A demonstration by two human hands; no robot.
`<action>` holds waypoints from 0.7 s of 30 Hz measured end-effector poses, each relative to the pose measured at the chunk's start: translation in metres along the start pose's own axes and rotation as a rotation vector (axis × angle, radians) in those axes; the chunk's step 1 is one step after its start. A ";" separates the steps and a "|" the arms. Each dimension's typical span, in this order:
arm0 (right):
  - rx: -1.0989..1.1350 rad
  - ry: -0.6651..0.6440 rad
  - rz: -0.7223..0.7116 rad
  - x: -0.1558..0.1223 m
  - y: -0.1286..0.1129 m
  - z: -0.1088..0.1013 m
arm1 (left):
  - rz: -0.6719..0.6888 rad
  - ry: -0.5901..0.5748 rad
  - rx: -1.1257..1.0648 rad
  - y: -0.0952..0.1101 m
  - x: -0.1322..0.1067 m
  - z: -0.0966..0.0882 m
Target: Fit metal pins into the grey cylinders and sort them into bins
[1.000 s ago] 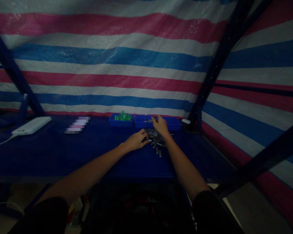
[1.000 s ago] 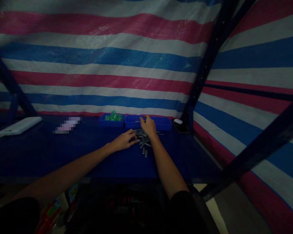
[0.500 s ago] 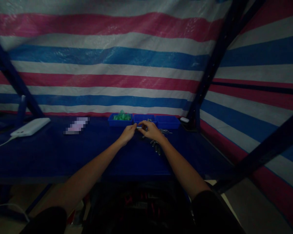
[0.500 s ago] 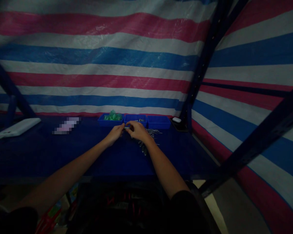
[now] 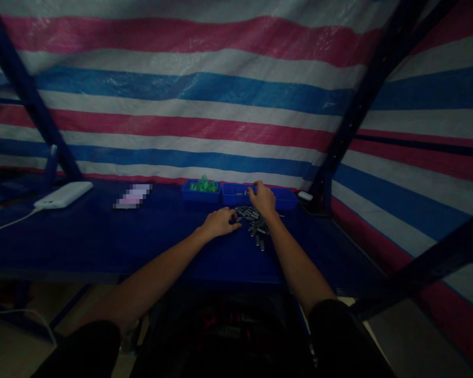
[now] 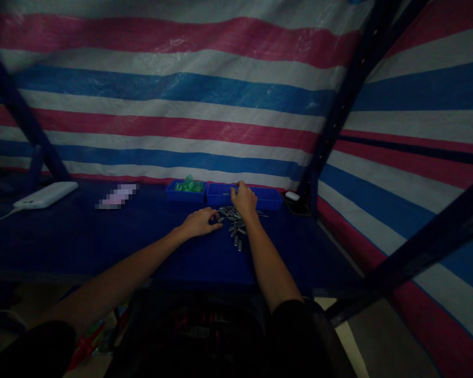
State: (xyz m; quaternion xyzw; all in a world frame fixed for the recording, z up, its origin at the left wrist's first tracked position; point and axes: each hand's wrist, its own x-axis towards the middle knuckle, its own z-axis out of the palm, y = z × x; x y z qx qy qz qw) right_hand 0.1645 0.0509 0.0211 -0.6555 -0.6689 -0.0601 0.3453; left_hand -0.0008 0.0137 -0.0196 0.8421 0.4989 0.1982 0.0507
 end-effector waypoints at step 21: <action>0.331 -0.274 -0.455 -0.027 -0.009 -0.001 | -0.253 0.076 -0.753 -0.014 0.011 -0.011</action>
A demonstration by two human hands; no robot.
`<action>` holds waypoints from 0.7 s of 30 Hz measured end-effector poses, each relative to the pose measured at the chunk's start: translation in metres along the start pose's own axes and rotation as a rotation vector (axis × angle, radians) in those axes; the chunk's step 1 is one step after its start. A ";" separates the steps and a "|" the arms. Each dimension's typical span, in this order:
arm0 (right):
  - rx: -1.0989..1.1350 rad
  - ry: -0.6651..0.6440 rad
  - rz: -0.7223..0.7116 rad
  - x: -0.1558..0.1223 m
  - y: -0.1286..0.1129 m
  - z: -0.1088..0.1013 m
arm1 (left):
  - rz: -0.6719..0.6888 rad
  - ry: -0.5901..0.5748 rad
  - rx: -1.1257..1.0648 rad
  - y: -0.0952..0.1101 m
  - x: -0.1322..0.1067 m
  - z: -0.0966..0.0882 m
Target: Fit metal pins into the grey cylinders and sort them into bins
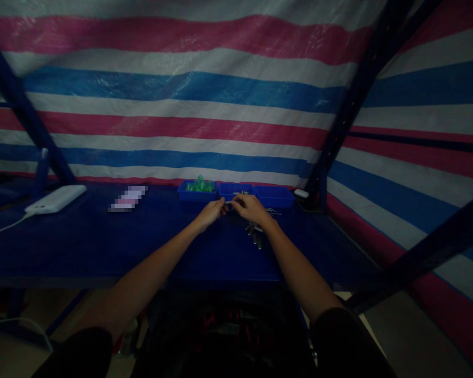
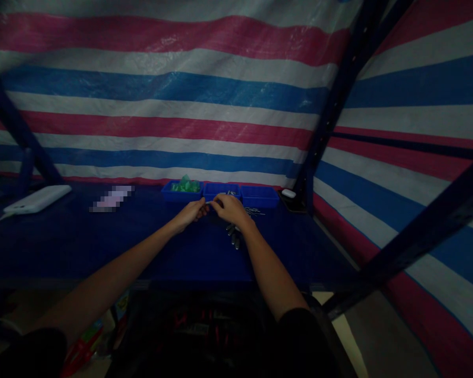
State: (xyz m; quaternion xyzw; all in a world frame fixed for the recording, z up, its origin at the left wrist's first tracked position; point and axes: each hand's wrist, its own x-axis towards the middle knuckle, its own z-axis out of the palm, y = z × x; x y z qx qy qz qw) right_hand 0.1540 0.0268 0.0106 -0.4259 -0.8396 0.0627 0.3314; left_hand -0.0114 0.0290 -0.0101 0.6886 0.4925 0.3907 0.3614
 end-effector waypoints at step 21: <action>0.029 0.148 0.202 -0.001 0.031 -0.004 | 0.430 -0.047 0.704 -0.002 0.005 0.032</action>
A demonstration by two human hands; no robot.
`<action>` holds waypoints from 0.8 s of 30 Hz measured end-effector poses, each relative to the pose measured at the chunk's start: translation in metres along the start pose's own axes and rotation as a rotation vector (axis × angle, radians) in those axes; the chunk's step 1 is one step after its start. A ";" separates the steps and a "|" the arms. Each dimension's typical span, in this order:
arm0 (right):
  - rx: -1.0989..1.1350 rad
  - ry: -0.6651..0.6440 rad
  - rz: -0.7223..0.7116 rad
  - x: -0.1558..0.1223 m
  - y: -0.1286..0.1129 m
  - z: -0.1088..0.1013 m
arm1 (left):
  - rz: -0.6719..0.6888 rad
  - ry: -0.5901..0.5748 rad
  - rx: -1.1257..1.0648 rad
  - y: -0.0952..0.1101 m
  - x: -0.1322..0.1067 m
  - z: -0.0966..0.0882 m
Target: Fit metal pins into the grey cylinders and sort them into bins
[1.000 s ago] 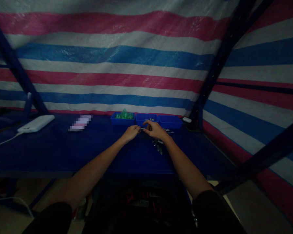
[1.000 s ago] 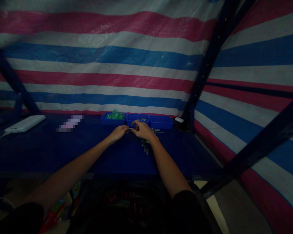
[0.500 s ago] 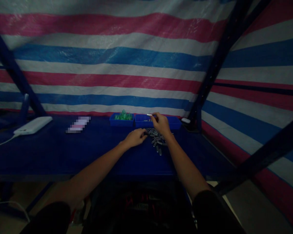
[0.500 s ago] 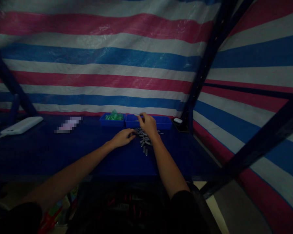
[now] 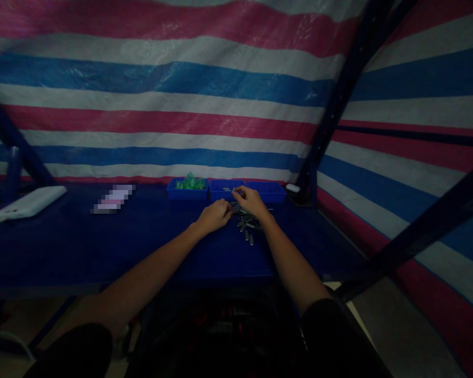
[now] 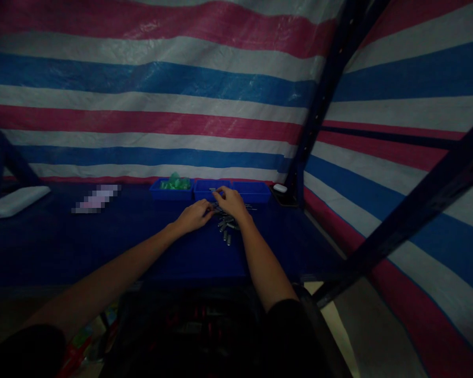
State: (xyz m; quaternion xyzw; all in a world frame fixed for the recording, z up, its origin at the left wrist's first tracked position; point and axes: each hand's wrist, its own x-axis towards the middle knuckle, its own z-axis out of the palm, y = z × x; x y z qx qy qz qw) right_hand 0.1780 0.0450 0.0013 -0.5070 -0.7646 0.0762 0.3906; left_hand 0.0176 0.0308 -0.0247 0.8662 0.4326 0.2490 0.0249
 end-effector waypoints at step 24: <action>-0.107 0.230 -0.063 0.008 -0.021 -0.002 | 0.013 0.109 -0.177 -0.021 0.009 -0.010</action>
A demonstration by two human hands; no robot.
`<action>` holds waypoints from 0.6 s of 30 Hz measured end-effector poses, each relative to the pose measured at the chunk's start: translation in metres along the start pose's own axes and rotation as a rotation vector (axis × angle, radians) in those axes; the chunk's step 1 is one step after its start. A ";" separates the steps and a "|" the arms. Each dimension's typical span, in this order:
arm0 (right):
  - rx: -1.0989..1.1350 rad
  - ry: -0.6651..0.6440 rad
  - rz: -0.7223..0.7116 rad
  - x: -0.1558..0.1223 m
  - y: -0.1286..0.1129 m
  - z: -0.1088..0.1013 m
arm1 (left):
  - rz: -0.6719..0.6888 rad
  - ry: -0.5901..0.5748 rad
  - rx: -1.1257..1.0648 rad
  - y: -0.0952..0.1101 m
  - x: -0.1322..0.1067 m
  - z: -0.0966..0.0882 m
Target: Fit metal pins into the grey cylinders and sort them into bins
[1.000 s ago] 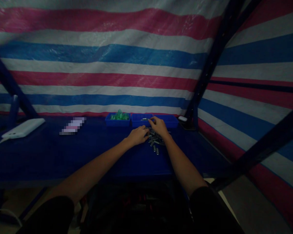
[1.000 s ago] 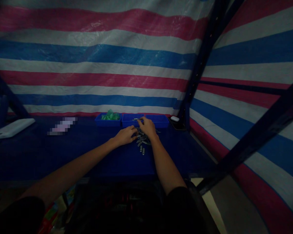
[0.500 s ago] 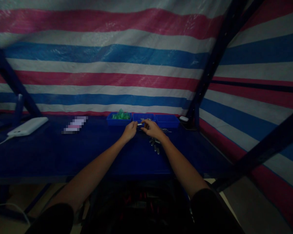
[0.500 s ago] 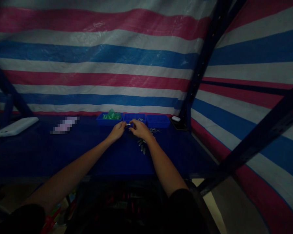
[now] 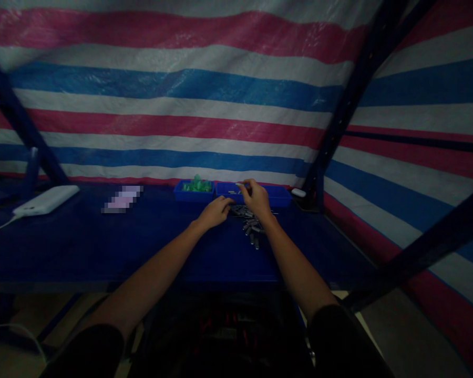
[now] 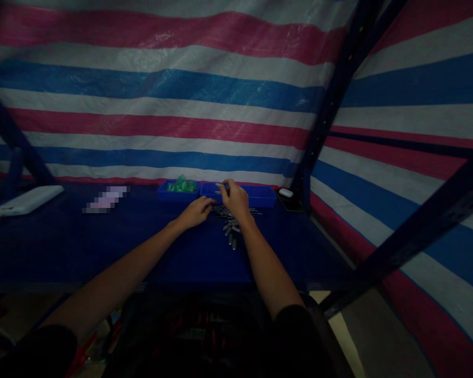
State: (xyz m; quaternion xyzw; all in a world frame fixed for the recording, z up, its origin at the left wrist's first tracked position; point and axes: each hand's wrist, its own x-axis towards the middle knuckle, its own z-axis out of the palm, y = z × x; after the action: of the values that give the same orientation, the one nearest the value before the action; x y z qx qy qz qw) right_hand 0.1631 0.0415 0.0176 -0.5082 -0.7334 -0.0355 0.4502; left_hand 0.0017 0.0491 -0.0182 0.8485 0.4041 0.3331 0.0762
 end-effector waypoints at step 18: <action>0.035 -0.349 -0.123 -0.017 -0.013 0.009 | -0.314 0.038 -0.252 -0.008 0.003 -0.005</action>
State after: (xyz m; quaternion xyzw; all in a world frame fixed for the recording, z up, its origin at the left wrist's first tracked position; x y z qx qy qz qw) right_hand 0.1490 0.0280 0.0057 -0.4531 -0.8305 0.0384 0.3218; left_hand -0.0057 0.0558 -0.0162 0.7526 0.4878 0.3808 0.2249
